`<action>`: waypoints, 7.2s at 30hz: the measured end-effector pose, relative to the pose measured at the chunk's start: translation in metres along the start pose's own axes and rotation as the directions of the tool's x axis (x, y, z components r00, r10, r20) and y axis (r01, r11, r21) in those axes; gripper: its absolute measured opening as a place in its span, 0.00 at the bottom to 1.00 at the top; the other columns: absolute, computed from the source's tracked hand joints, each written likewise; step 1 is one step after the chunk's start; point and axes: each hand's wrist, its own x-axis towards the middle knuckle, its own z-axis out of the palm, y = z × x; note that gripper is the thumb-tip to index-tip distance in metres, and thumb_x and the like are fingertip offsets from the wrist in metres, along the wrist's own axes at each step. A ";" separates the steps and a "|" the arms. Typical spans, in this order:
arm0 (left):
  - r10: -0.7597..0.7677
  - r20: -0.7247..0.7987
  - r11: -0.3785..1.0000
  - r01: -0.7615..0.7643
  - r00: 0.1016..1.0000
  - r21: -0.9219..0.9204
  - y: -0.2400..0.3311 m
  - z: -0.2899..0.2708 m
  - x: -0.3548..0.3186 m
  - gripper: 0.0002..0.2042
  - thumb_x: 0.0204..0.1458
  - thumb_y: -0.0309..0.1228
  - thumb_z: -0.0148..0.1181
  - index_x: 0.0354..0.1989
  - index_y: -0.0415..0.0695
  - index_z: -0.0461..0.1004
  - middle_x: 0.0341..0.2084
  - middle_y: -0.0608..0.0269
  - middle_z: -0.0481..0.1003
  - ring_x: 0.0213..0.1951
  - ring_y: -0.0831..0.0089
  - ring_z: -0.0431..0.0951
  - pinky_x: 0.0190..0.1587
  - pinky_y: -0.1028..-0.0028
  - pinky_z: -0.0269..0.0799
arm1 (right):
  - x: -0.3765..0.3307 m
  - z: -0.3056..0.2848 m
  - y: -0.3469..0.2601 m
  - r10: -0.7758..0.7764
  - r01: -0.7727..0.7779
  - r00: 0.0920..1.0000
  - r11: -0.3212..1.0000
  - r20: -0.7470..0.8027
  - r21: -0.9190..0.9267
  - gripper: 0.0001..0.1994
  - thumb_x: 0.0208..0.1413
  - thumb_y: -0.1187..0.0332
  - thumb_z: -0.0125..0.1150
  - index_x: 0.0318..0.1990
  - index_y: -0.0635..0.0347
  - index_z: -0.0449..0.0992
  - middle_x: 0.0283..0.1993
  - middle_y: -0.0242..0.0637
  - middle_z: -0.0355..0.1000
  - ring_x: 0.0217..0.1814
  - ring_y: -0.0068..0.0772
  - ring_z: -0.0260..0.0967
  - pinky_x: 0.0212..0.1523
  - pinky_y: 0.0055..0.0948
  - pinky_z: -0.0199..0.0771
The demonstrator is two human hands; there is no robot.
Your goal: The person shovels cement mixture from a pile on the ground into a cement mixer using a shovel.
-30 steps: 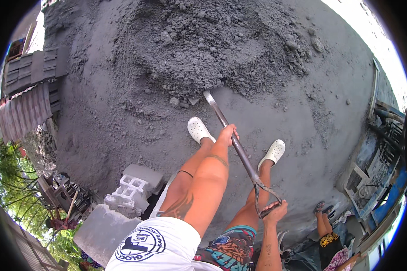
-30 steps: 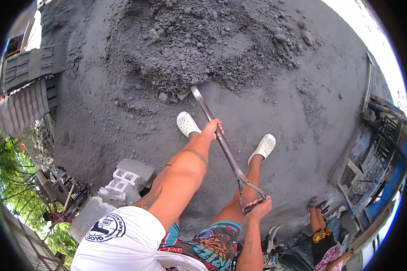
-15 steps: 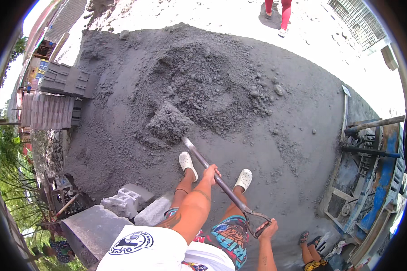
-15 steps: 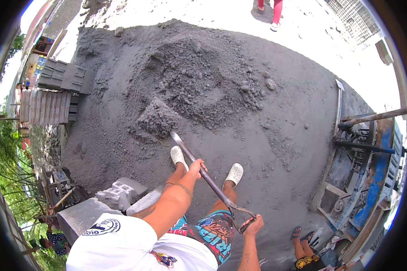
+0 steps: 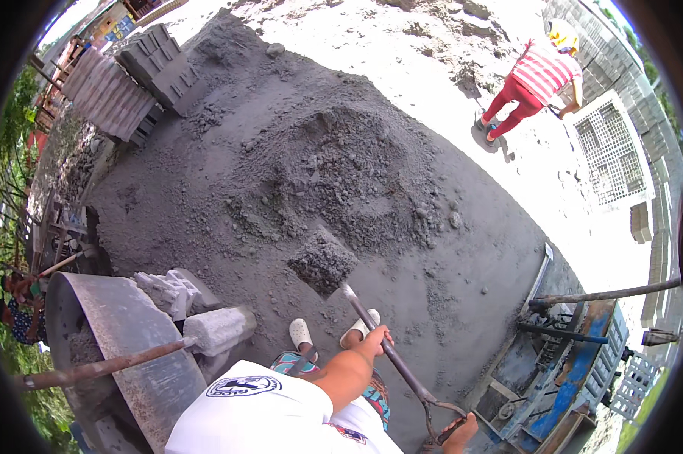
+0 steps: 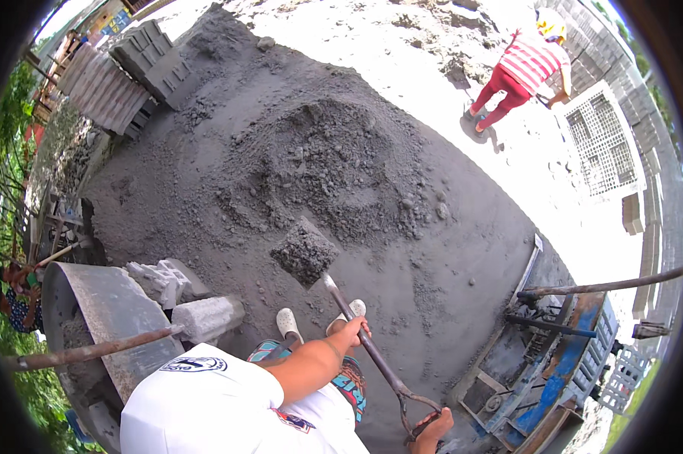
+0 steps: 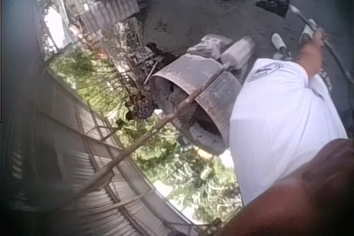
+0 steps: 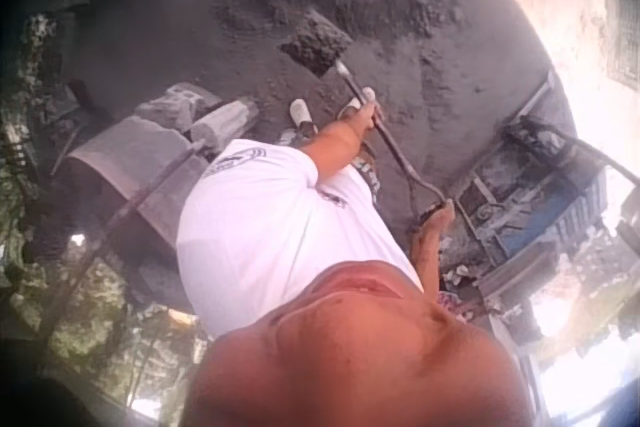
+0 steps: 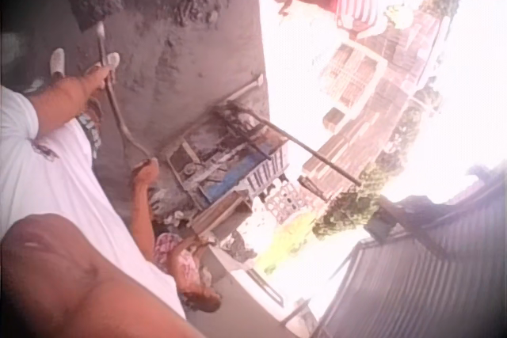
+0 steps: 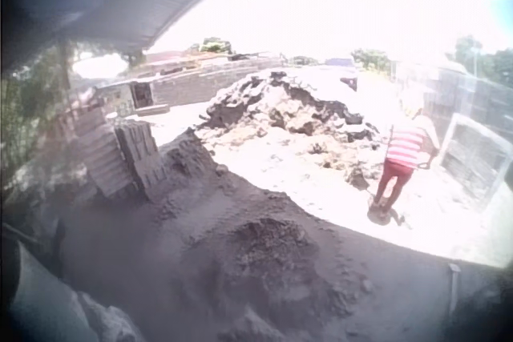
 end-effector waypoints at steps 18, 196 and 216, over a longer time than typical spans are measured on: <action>0.890 -0.213 0.295 -0.865 0.403 -0.407 0.350 -0.255 -0.356 0.07 0.47 0.29 0.55 0.21 0.43 0.66 0.16 0.62 0.65 0.18 0.68 0.69 0.22 0.63 0.71 | -0.126 0.375 0.118 -0.187 0.133 0.536 0.982 0.823 0.137 0.22 0.59 0.51 0.43 0.23 0.61 0.67 0.15 0.36 0.63 0.14 0.35 0.64 0.15 0.33 0.64; -0.059 -0.337 0.804 0.245 0.940 0.543 0.173 0.224 0.434 0.05 0.54 0.27 0.55 0.29 0.45 0.65 0.17 0.66 0.63 0.20 0.72 0.67 0.28 0.64 0.71 | 0.318 0.309 0.064 0.310 -0.268 0.860 0.950 -0.404 0.159 0.15 0.60 0.57 0.42 0.26 0.55 0.62 0.15 0.33 0.59 0.10 0.28 0.55 0.11 0.26 0.57; 0.292 -0.225 0.760 -0.083 0.929 0.644 0.088 0.142 0.124 0.05 0.51 0.25 0.56 0.29 0.40 0.67 0.19 0.60 0.65 0.19 0.69 0.68 0.23 0.65 0.73 | 0.118 0.085 0.124 0.371 -0.299 0.926 0.833 -0.069 0.466 0.14 0.58 0.59 0.41 0.24 0.57 0.60 0.14 0.36 0.57 0.09 0.30 0.54 0.10 0.32 0.60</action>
